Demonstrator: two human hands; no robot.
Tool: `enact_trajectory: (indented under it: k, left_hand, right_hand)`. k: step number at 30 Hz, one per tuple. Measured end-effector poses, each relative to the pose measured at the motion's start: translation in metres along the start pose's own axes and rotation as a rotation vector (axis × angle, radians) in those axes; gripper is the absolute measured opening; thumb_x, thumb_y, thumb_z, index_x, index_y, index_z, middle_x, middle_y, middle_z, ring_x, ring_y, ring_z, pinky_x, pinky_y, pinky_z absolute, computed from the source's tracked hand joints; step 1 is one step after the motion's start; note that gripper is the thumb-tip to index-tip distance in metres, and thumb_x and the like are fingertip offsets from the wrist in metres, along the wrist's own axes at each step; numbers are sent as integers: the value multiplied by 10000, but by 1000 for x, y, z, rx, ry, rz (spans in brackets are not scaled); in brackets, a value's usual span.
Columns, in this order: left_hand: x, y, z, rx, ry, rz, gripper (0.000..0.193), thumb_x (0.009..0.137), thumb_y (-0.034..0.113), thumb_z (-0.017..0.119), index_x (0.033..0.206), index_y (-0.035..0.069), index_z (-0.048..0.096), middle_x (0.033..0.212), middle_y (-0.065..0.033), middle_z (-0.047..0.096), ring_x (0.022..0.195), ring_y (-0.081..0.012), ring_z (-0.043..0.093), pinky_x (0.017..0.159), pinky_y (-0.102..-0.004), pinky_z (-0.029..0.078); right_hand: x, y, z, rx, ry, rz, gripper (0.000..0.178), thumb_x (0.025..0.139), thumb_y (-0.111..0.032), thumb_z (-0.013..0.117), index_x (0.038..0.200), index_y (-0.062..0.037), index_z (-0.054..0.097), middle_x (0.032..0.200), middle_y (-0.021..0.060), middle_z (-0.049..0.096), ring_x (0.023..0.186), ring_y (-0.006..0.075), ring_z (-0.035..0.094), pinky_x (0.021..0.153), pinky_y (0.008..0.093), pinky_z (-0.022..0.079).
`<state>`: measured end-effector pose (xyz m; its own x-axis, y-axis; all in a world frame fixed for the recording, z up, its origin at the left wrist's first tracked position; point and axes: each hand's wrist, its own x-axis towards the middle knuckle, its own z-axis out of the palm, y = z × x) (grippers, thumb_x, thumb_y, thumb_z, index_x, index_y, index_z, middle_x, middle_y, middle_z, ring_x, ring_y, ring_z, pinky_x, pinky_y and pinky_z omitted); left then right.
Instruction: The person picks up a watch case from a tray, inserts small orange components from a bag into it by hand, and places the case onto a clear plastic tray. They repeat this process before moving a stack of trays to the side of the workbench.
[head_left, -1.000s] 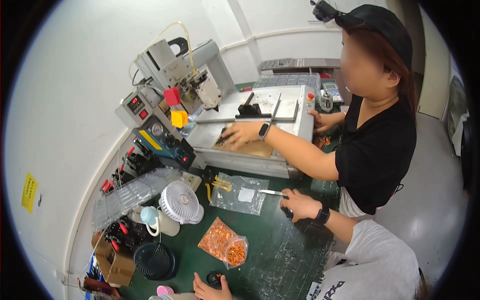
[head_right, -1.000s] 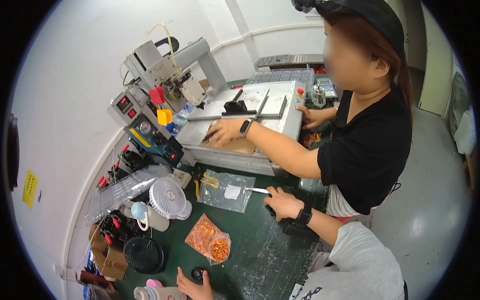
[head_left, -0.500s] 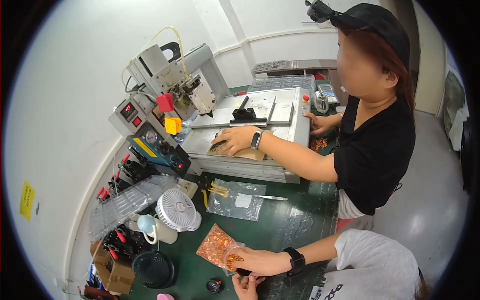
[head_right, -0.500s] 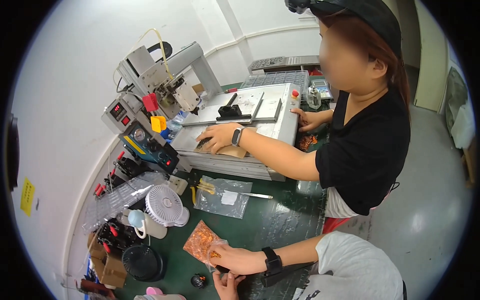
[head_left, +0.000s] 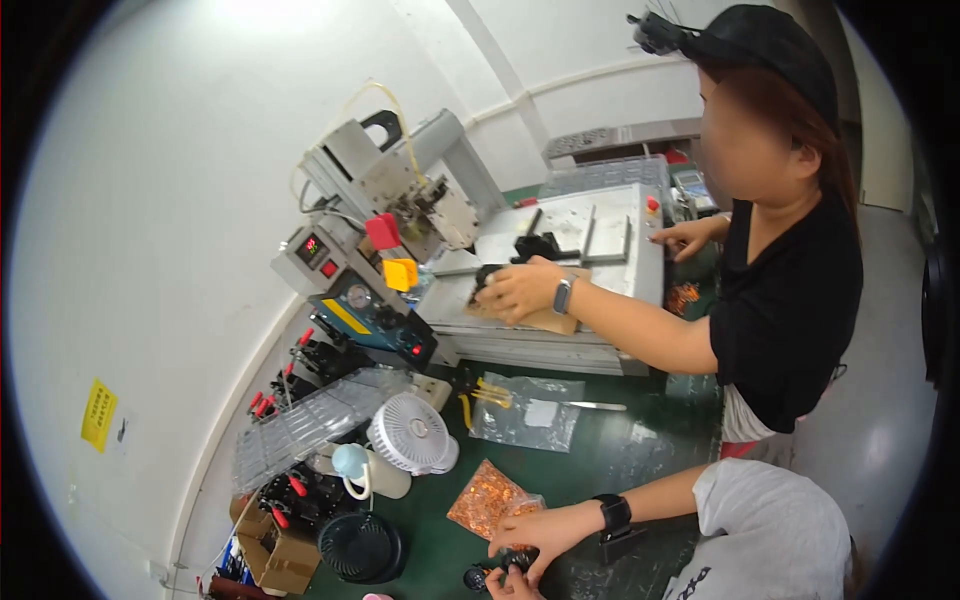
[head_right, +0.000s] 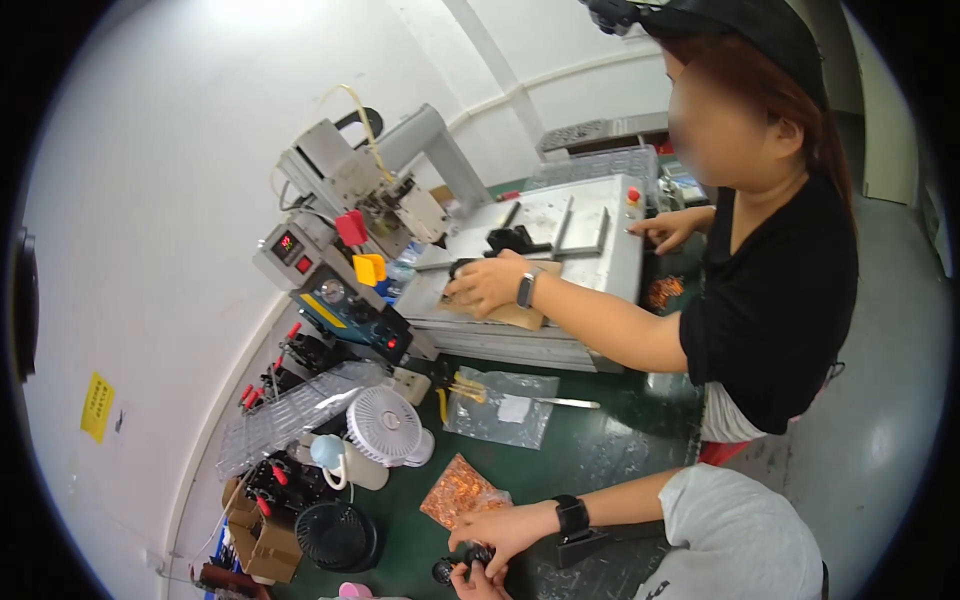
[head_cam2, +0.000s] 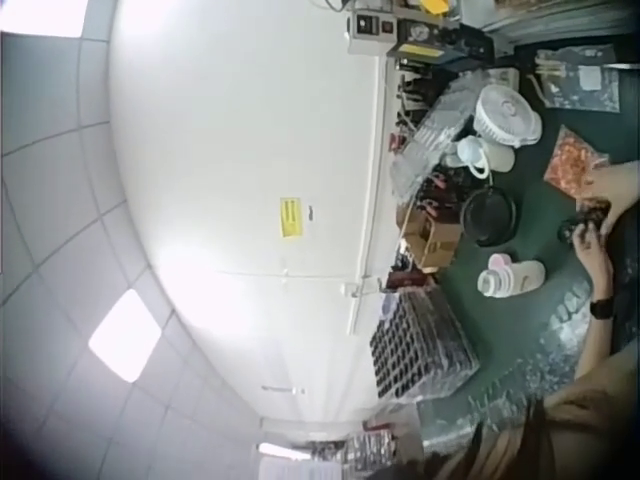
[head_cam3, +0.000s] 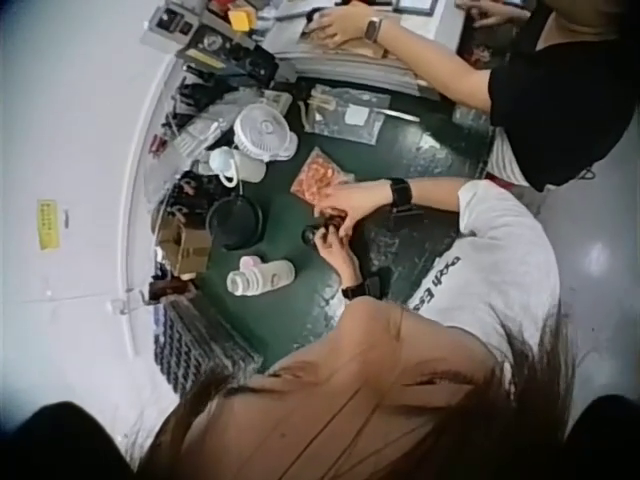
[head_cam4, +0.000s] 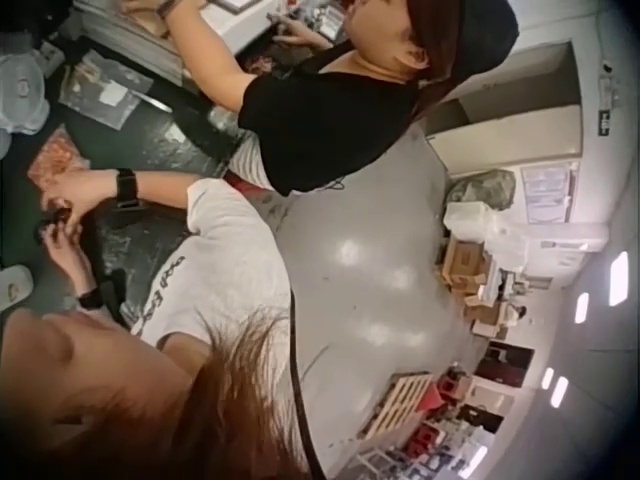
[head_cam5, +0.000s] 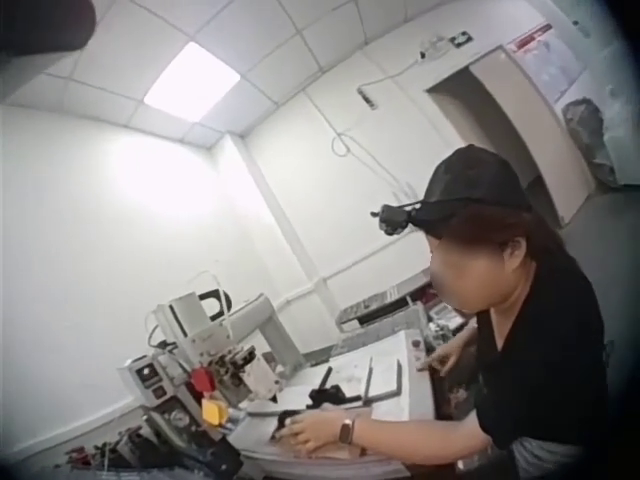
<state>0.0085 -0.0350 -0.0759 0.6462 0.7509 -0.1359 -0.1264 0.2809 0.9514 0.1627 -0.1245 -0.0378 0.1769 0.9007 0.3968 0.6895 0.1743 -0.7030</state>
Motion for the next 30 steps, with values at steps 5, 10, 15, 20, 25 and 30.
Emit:
enact_trajectory:
  k: [5,10,15,20,25,30]
  left_hand:
    - [-3,6,0,26,-22,24,173,934,108,550,1099,63,523,903,-83,585,710,-163,556,565,-300,493]
    - [-8,17,6,48,-80,-10,182,934,156,569,1101,84,571,867,-21,593,644,-102,521,529,-239,452]
    - [-4,13,8,124,-152,-40,232,932,222,588,1127,97,604,830,31,583,604,-54,494,489,-187,401]
    - [1,6,7,109,-169,19,241,926,239,602,1125,103,603,876,26,609,610,-51,502,481,-174,386]
    - [-1,8,6,141,-192,14,241,931,235,603,1119,86,593,919,-3,642,626,-48,510,496,-172,385]
    - [0,5,-3,143,-248,-15,228,934,175,597,1136,71,580,933,-39,660,647,-52,529,508,-166,386]
  right_hand:
    - [6,28,-6,102,40,75,257,891,-270,606,944,-18,600,769,175,628,726,327,625,670,388,489]
    - [6,36,16,-395,-38,147,143,779,-99,556,868,-8,621,956,166,630,910,345,606,761,409,502]
    - [3,39,19,-441,52,147,123,726,-59,572,801,7,643,817,177,651,813,350,640,698,416,523]
    - [3,51,27,-477,43,174,124,729,-48,570,808,1,651,824,166,656,813,345,644,696,410,529]
    - [1,45,25,-555,36,160,131,783,-75,538,850,-13,631,1025,165,612,973,316,614,729,393,532]
    - [-10,27,27,-442,98,195,189,815,-62,508,983,6,559,1012,158,593,950,324,614,748,392,530]
